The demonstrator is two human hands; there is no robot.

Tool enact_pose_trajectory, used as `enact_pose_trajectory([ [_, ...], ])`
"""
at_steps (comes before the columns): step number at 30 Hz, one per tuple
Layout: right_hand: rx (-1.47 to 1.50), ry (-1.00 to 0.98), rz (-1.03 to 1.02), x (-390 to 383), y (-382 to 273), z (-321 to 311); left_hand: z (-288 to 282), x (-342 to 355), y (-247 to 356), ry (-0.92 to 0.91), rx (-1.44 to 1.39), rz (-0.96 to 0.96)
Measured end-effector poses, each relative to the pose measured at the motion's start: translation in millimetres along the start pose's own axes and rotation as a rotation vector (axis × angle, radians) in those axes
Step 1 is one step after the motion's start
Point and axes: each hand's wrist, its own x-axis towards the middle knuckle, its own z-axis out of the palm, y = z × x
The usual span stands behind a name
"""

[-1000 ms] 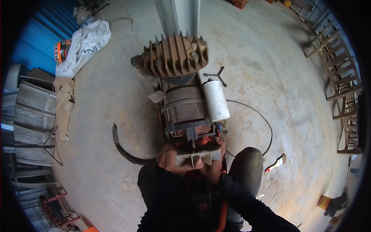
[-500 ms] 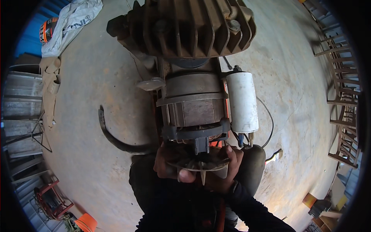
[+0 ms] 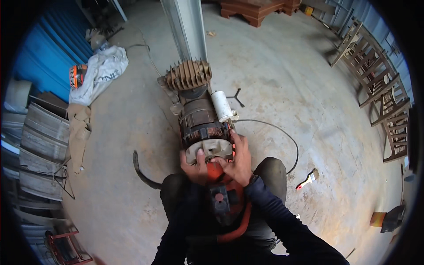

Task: The recorder is disassembling and cleaning the motor and fan components of an air compressor.

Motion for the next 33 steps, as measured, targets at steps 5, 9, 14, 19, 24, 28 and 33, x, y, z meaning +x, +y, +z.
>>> enact_pose_trajectory([
  [5, 0.205, 0.215, 0.128, -23.7, 21.1, 28.6, -28.9, 4.4, 43.8, 0.038, 0.527, 0.287],
  [9, 0.296, 0.193, 0.079, -28.4, 27.2, 47.0, -35.9, 31.7, 57.4, -0.423, 0.474, 0.262],
  [14, 0.614, 0.05, 0.177, -29.8, 33.9, 46.9, -40.4, 36.0, 52.0, -0.504, 0.608, 0.408],
  [19, 0.534, 0.099, 0.138, -31.2, 28.8, 50.4, -40.1, 39.5, 47.1, -0.607, 0.42, 0.166],
  [24, 0.533, 0.121, 0.136, -32.7, 26.6, 46.9, -38.3, 52.5, 53.7, -0.813, 0.508, 0.027],
  [28, 0.354, 0.192, 0.096, -30.4, 22.2, 42.6, -39.9, 51.9, 39.9, -0.727, 0.44, 0.123],
  [33, 0.306, 0.405, -0.166, -14.9, 25.1, 39.3, -44.5, 53.0, 28.5, -0.733, 0.462, 0.136],
])
